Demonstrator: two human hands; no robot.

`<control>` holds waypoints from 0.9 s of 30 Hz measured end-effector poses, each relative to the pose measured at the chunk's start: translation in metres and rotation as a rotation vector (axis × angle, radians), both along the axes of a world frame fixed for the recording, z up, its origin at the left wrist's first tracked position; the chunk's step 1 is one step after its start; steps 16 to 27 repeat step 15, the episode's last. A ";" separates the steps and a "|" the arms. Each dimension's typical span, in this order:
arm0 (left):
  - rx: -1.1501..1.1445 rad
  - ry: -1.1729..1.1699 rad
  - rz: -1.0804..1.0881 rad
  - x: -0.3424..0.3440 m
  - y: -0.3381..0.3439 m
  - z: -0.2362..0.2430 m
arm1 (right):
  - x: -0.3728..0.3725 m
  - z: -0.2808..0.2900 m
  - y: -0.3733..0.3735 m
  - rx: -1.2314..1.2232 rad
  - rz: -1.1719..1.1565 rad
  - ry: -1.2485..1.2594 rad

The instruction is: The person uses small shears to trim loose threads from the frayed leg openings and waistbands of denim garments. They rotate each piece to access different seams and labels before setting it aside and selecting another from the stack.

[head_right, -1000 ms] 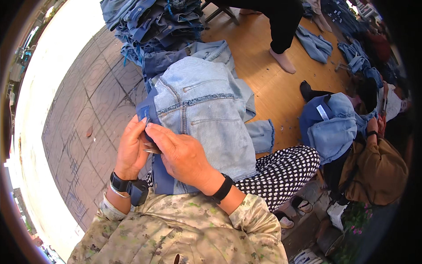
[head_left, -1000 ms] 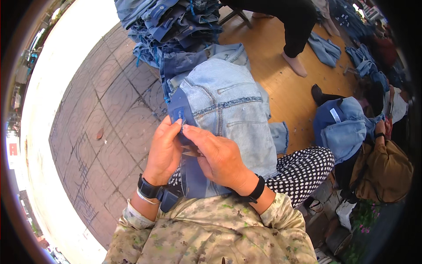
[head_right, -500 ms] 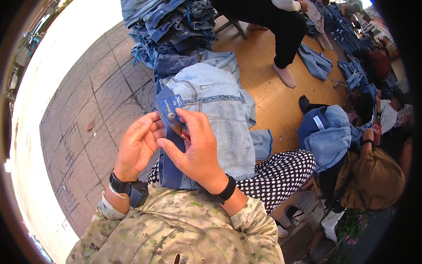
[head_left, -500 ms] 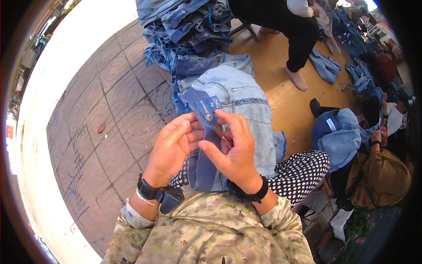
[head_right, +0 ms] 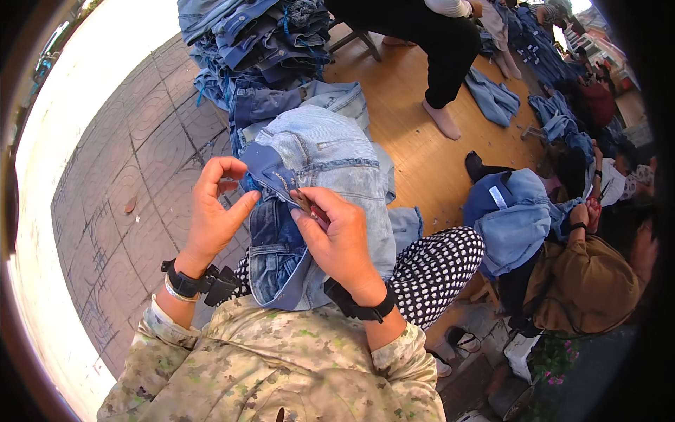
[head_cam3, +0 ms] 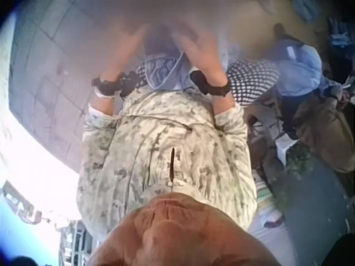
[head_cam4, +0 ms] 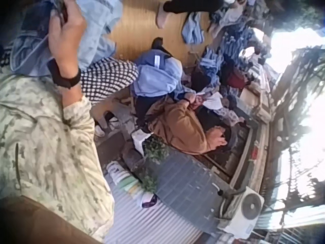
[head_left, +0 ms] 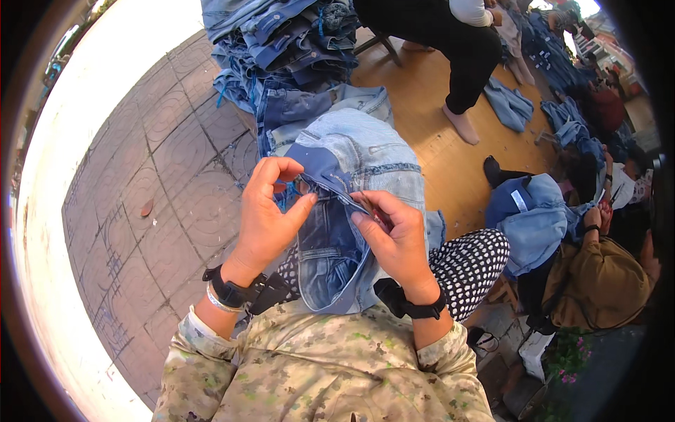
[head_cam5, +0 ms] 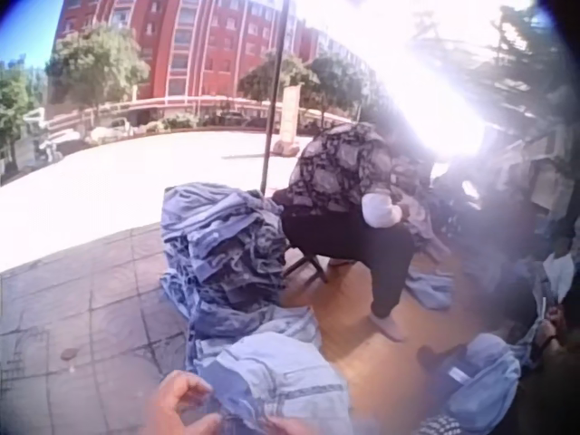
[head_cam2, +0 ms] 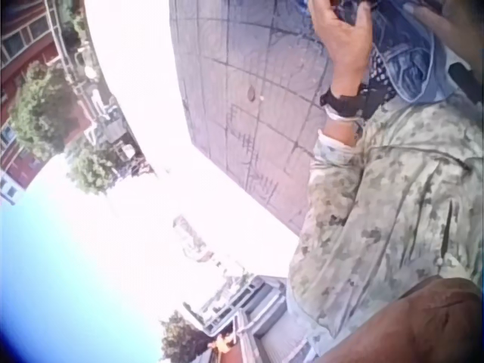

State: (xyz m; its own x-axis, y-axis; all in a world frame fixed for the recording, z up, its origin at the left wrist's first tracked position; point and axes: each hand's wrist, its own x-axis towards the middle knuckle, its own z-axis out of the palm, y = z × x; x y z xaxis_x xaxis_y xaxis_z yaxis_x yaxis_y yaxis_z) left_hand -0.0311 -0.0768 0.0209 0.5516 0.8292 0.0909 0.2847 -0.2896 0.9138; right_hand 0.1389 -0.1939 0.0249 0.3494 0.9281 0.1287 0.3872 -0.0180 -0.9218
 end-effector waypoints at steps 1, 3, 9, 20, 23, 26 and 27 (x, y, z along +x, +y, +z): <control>0.267 0.038 0.047 0.004 0.005 0.001 | 0.004 0.002 -0.001 -0.021 0.020 0.042; 0.319 -0.084 0.023 0.019 0.016 0.001 | 0.007 0.001 0.000 0.027 0.018 0.060; 0.185 -0.071 -0.525 0.037 0.051 0.005 | 0.030 0.015 -0.020 -0.041 -0.063 0.336; -0.163 -0.056 -0.628 0.056 0.036 0.047 | 0.054 0.025 -0.037 0.074 -0.063 0.892; -0.163 -0.056 -0.628 0.056 0.036 0.047 | 0.054 0.025 -0.037 0.074 -0.063 0.892; -0.163 -0.056 -0.628 0.056 0.036 0.047 | 0.054 0.025 -0.037 0.074 -0.063 0.892; -0.163 -0.056 -0.628 0.056 0.036 0.047 | 0.054 0.025 -0.037 0.074 -0.063 0.892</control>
